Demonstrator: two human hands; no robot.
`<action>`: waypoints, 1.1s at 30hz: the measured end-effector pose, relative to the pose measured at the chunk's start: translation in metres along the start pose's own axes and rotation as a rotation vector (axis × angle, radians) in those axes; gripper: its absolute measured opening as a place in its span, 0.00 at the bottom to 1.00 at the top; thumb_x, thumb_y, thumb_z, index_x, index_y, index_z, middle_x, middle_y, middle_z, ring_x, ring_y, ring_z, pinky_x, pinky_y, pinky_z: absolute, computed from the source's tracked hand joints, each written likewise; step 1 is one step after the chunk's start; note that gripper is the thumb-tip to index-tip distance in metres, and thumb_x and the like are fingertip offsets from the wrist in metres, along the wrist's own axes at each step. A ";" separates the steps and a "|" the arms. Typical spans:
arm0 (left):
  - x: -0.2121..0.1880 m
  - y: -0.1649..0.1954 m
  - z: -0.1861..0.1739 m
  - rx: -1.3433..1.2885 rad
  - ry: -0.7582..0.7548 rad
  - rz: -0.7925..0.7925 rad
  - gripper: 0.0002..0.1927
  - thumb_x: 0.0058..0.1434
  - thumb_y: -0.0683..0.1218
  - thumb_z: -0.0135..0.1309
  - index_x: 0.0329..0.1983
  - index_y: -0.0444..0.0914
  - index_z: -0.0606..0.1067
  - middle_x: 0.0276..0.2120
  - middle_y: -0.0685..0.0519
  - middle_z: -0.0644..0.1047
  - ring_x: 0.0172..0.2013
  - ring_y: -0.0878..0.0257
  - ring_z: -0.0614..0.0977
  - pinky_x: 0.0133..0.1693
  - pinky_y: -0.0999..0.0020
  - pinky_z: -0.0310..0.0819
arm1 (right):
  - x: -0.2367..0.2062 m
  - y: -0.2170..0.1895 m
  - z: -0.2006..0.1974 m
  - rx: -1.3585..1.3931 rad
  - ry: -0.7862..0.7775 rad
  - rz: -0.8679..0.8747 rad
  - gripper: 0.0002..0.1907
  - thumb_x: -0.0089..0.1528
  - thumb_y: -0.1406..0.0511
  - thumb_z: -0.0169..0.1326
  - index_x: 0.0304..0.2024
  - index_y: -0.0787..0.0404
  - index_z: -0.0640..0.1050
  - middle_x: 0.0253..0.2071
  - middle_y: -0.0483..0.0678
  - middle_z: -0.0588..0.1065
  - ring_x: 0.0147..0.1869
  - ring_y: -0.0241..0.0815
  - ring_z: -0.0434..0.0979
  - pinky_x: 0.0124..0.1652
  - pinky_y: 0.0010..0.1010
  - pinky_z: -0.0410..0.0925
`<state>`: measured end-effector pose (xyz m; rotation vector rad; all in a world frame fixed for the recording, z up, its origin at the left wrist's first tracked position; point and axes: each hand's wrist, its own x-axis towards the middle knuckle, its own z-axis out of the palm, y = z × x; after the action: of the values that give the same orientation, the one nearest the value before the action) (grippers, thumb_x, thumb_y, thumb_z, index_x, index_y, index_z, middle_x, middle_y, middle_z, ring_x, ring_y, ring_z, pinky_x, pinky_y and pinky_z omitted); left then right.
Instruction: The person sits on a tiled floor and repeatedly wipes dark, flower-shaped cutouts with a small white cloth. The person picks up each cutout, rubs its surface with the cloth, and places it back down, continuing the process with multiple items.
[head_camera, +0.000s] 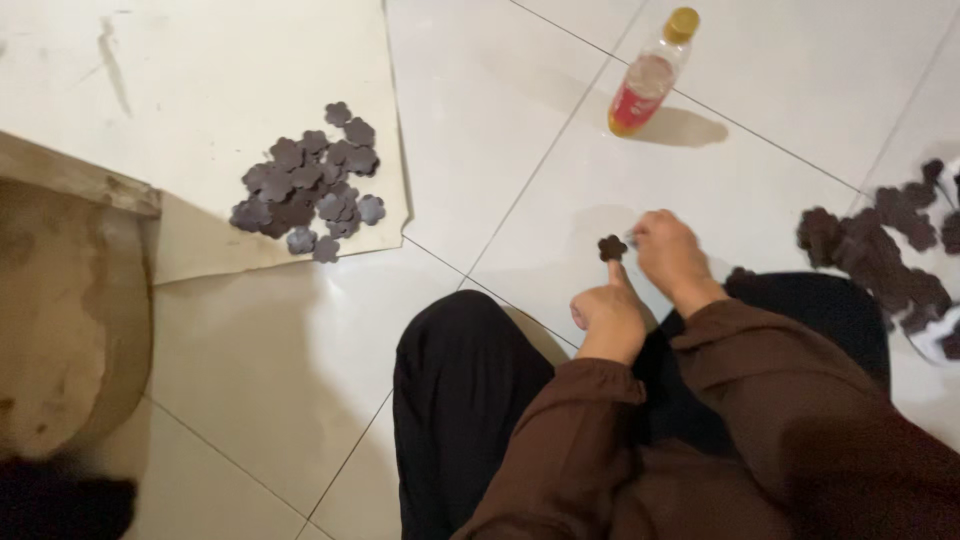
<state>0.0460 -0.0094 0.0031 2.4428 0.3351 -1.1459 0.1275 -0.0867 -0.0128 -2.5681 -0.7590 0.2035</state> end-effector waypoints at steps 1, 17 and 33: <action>0.002 0.000 0.000 -0.024 -0.017 -0.018 0.54 0.57 0.46 0.57 0.79 0.35 0.38 0.77 0.54 0.51 0.39 0.57 0.86 0.33 0.55 0.76 | -0.001 0.001 0.001 0.025 0.035 -0.026 0.04 0.61 0.70 0.54 0.36 0.64 0.80 0.42 0.57 0.77 0.44 0.61 0.78 0.45 0.47 0.71; 0.008 0.000 0.013 -0.038 0.042 -0.058 0.61 0.57 0.45 0.61 0.80 0.32 0.30 0.40 0.52 0.85 0.36 0.59 0.86 0.32 0.61 0.73 | 0.004 0.004 0.010 0.020 0.007 -0.158 0.04 0.65 0.69 0.55 0.36 0.63 0.79 0.39 0.55 0.76 0.44 0.58 0.78 0.46 0.44 0.71; 0.030 -0.064 -0.016 -0.312 1.094 0.113 0.07 0.55 0.42 0.56 0.36 0.40 0.79 0.39 0.48 0.78 0.39 0.46 0.80 0.36 0.53 0.75 | 0.026 0.028 0.001 0.856 0.158 0.436 0.08 0.64 0.67 0.60 0.43 0.65 0.79 0.37 0.46 0.79 0.37 0.31 0.75 0.37 0.23 0.69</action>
<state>0.0514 0.0557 -0.0285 2.5052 0.6042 0.3705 0.1624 -0.0926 -0.0270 -1.8492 -0.0014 0.3618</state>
